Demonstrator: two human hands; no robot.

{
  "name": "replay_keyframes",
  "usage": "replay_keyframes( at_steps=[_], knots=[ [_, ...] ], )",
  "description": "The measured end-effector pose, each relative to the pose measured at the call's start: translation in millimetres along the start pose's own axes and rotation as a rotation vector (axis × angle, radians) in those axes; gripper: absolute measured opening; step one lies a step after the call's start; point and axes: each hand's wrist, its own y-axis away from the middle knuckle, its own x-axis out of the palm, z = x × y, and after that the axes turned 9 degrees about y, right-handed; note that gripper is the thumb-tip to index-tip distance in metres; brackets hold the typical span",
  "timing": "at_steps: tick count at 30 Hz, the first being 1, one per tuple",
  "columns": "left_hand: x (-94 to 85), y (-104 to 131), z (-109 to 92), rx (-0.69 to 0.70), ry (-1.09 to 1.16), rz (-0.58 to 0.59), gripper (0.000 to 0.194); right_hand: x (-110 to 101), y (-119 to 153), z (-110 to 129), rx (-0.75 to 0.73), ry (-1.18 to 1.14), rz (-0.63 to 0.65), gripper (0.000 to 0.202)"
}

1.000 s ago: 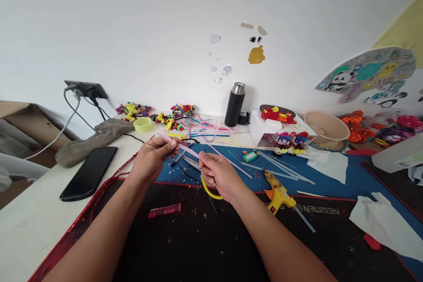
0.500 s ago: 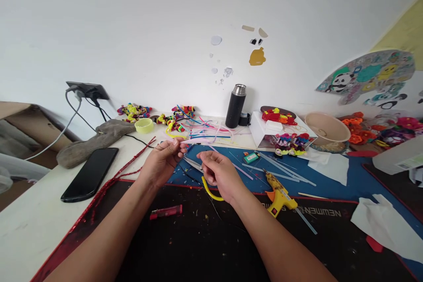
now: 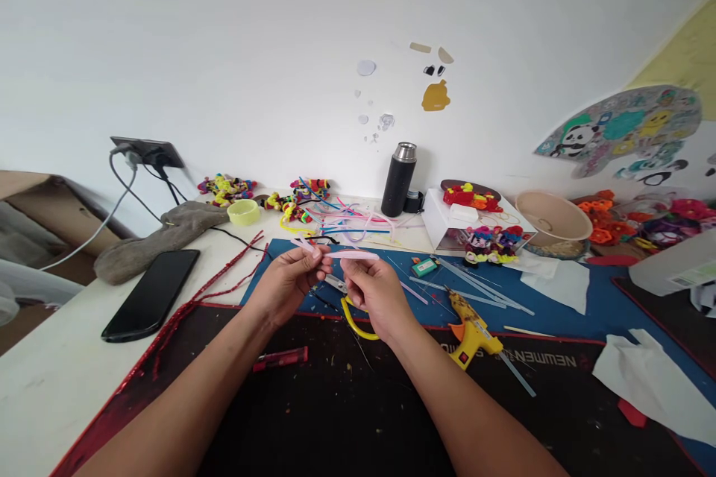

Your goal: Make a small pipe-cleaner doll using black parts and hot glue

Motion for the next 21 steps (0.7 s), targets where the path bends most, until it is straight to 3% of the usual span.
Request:
replay_keyframes(
  at_steps=[10, 21],
  knots=[
    [0.4, 3.2, 3.3, 0.017, -0.157, 0.057, 0.038, -1.9, -1.1, -0.6, -0.046, 0.047, -0.071, 0.045],
    [1.2, 2.6, 2.7, 0.026, -0.198, 0.052, 0.04, -1.3, -1.4, -2.6, -0.042, 0.069, -0.106, 0.044]
  ],
)
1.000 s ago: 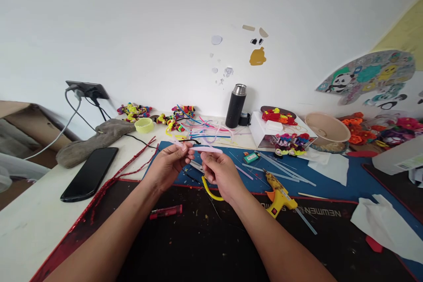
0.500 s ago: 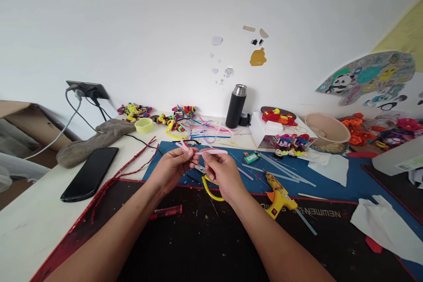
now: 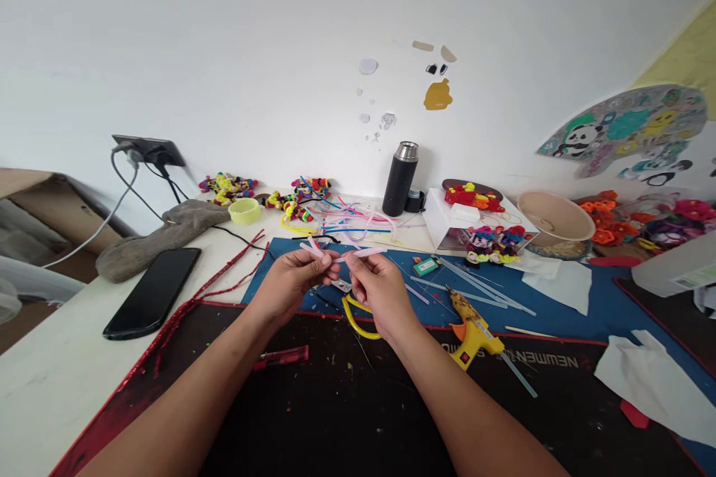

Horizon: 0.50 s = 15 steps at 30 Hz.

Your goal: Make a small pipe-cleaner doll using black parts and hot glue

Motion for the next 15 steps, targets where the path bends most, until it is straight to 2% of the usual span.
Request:
replay_keyframes(
  at_steps=[6, 10, 15],
  knots=[
    [2.8, 0.0, -4.8, -0.017, 0.1, -0.05, 0.046, 0.4, -0.8, 0.2, -0.021, 0.001, 0.038, 0.046],
    [1.9, -0.3, -9.1, 0.022, 0.164, -0.076, 0.044, 1.2, -0.9, 1.0, -0.006, -0.004, 0.026, 0.049],
    [-1.4, -1.2, -8.2, 0.056, 0.115, -0.042, 0.039, 0.6, -0.2, 1.5, -0.022, -0.006, 0.004, 0.047]
  ],
)
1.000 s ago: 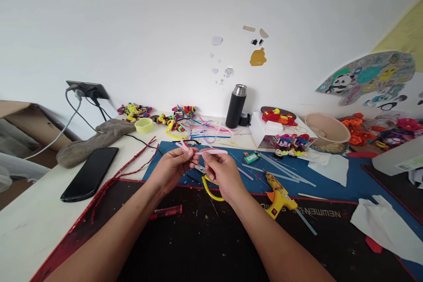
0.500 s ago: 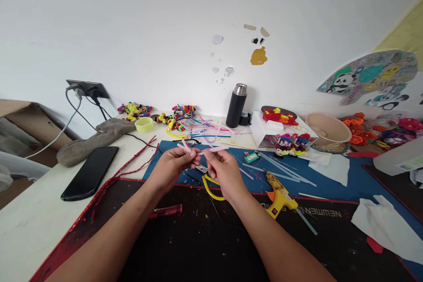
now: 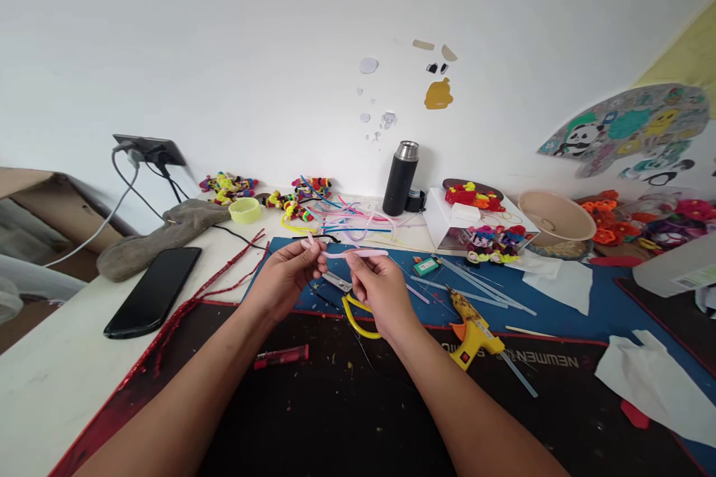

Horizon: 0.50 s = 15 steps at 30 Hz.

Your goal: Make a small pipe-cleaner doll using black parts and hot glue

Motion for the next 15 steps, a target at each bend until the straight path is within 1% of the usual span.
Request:
replay_keyframes(
  at_steps=[3, 11, 15],
  knots=[
    [-2.3, -0.9, 2.4, -0.03, -0.036, 0.006, 0.04, -0.8, 0.2, 0.7, -0.021, -0.01, -0.023, 0.045],
    [-4.9, -2.4, 3.9, -0.06, -0.053, 0.002, 0.041, -1.2, 0.7, 3.4, -0.051, -0.033, -0.006, 0.042],
    [-3.7, -2.6, 3.3, -0.053, -0.031, -0.004, 0.04, -1.1, 1.4, 3.9, -0.039, -0.021, 0.04, 0.041]
  ],
)
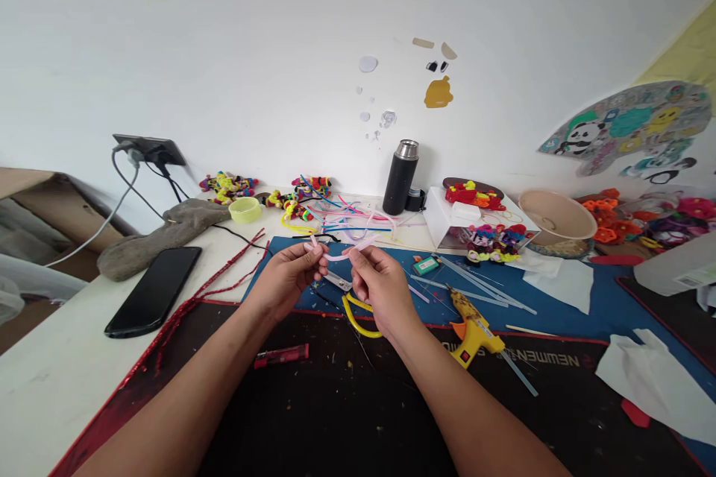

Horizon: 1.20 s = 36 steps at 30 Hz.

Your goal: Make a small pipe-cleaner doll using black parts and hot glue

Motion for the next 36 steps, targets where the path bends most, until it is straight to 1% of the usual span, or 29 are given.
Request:
replay_keyframes(
  at_steps=[5, 11, 15, 21, 24, 29, 36],
  knots=[
    [1.1, -0.7, -1.2, 0.003, 0.05, 0.008, 0.037, -0.1, 1.7, 0.0, 0.03, 0.014, 0.105, 0.04],
    [1.4, 2.0, -1.9, -0.039, 0.002, 0.079, 0.037, 1.7, 4.2, -1.0, 0.07, 0.012, 0.243, 0.042],
    [3.5, 4.2, -2.4, -0.05, -0.017, 0.119, 0.035, 1.9, 5.7, 0.3, 0.123, -0.003, 0.296, 0.043],
    [4.1, 5.9, -2.8, -0.074, -0.042, 0.172, 0.034, 0.8, 7.1, 3.0, 0.119, 0.038, 0.366, 0.048],
    [4.1, 7.0, -3.1, -0.086, -0.043, 0.182, 0.034, 1.0, 8.0, 3.1, 0.121, 0.037, 0.382, 0.048],
    [4.7, 7.6, -3.7, -0.083, -0.017, 0.184, 0.033, 0.8, 9.3, 5.6, 0.153, -0.014, 0.381, 0.047],
    [6.4, 7.9, -4.4, -0.082, -0.034, 0.184, 0.034, 0.7, 9.9, 6.7, 0.169, -0.028, 0.382, 0.048]
  ],
)
